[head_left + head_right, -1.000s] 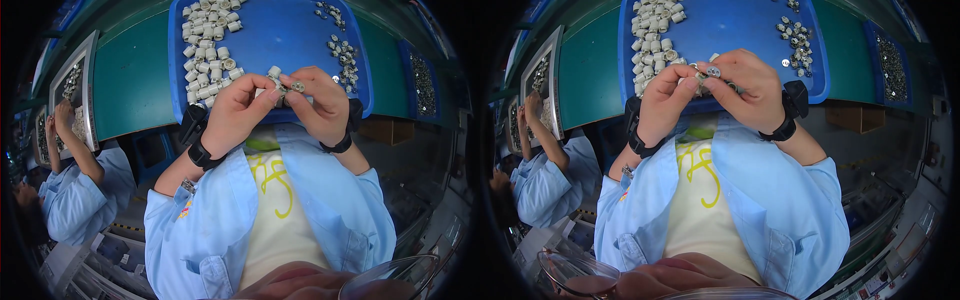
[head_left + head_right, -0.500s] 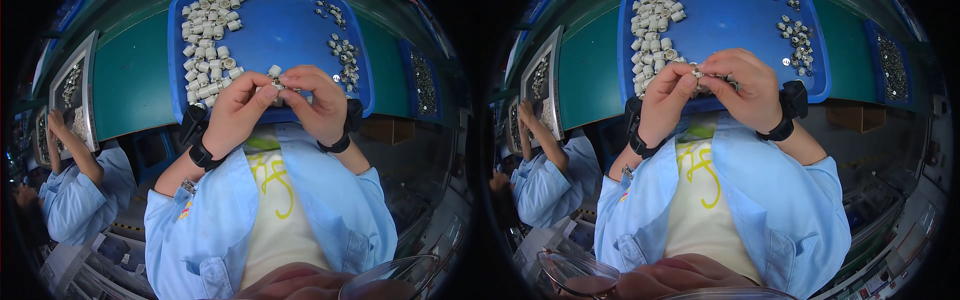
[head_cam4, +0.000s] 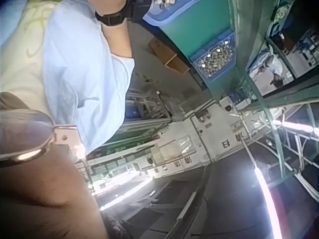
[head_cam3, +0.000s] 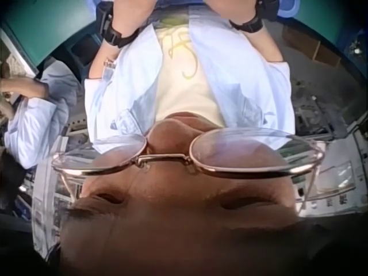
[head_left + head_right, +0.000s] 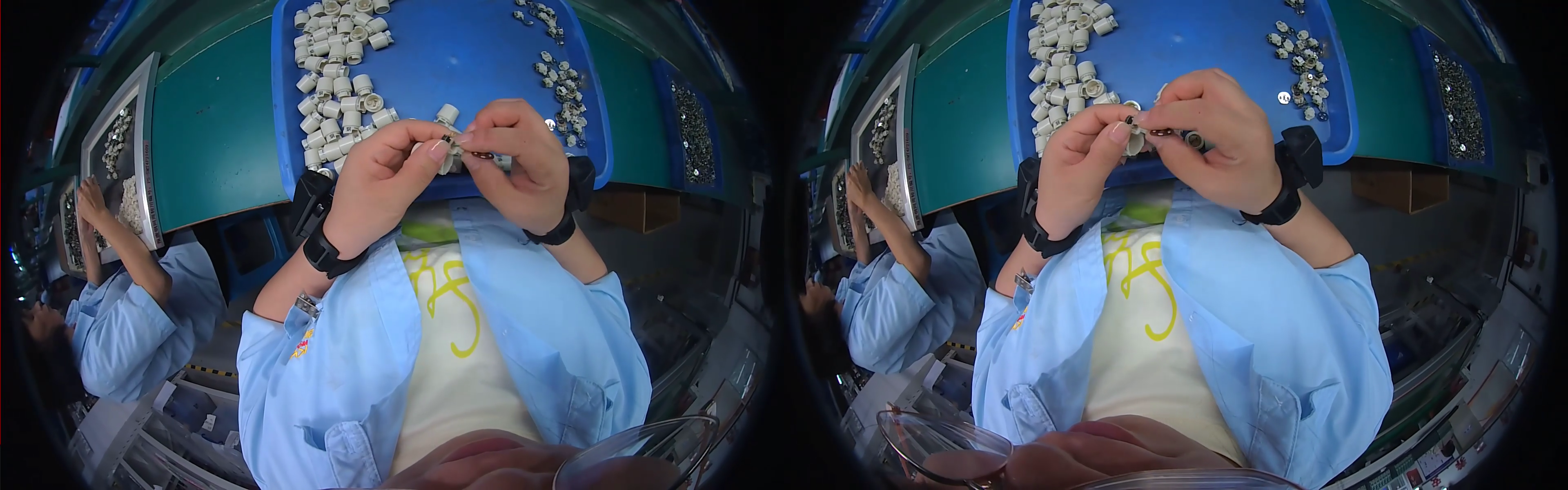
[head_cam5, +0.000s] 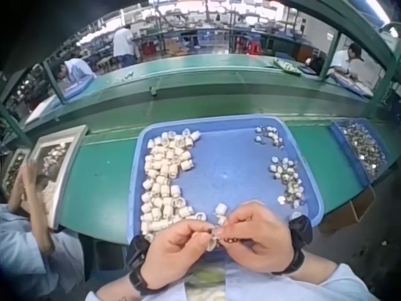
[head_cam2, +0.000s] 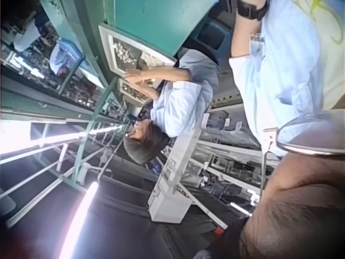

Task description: The person assembles components by hand, picking up a white plastic housing and a metal insert from a blue tray. They press the metal insert into the housing, turn the assembly over, and place the completed unit back onto the tray.

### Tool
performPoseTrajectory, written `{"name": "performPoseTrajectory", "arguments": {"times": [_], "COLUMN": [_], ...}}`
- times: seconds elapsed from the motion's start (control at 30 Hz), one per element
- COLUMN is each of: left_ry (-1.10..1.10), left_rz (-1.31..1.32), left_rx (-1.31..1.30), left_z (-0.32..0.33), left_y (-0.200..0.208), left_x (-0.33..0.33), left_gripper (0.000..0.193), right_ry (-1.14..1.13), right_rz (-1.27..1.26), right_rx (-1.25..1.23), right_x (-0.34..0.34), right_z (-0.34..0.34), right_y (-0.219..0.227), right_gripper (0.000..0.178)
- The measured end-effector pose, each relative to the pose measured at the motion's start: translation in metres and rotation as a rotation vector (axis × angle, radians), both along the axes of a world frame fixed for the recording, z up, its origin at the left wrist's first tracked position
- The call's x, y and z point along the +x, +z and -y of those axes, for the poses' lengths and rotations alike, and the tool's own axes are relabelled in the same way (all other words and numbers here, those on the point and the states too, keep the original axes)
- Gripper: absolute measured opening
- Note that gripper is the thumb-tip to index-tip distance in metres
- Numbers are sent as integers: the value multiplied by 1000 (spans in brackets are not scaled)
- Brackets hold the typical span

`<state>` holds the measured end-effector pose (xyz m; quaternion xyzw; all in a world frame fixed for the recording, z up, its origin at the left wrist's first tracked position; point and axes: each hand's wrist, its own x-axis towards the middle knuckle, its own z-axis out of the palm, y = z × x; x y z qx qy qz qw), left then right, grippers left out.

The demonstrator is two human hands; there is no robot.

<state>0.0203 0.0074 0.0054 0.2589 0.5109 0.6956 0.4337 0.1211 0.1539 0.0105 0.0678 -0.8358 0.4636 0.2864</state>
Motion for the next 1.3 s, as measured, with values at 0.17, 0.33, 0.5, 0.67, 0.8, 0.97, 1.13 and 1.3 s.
{"name": "performPoseTrajectory", "arguments": {"times": [0.17,0.33,0.5,0.67,0.8,0.97,1.13,1.3], "left_ry": [19,51,77,48,61,66,49,70], "left_rz": [55,17,29,-8,21,89,70,7], "left_rx": [58,91,107,15,-1,18,44,49], "left_z": [0,-1,3,3,1,-1,2,3], "left_y": [1,-2,-2,-2,1,-1,-5,-4], "left_x": [3,7,6,1,2,2,2,5], "left_gripper": [16,18,20,21,21,21,21,22], "right_ry": [-46,7,-43,-83,-198,-200,-186,-86], "right_rz": [-29,-55,116,25,-79,-119,1,20], "right_rx": [-73,-614,-522,16,388,54,-270,75], "right_x": [1,-6,-2,-3,-5,-2,-5,-6], "right_z": [9,24,21,5,1,10,17,9], "right_y": [-4,-11,-4,1,7,-8,-6,5], "right_gripper": [24,24,22,20,17,20,23,24]}}
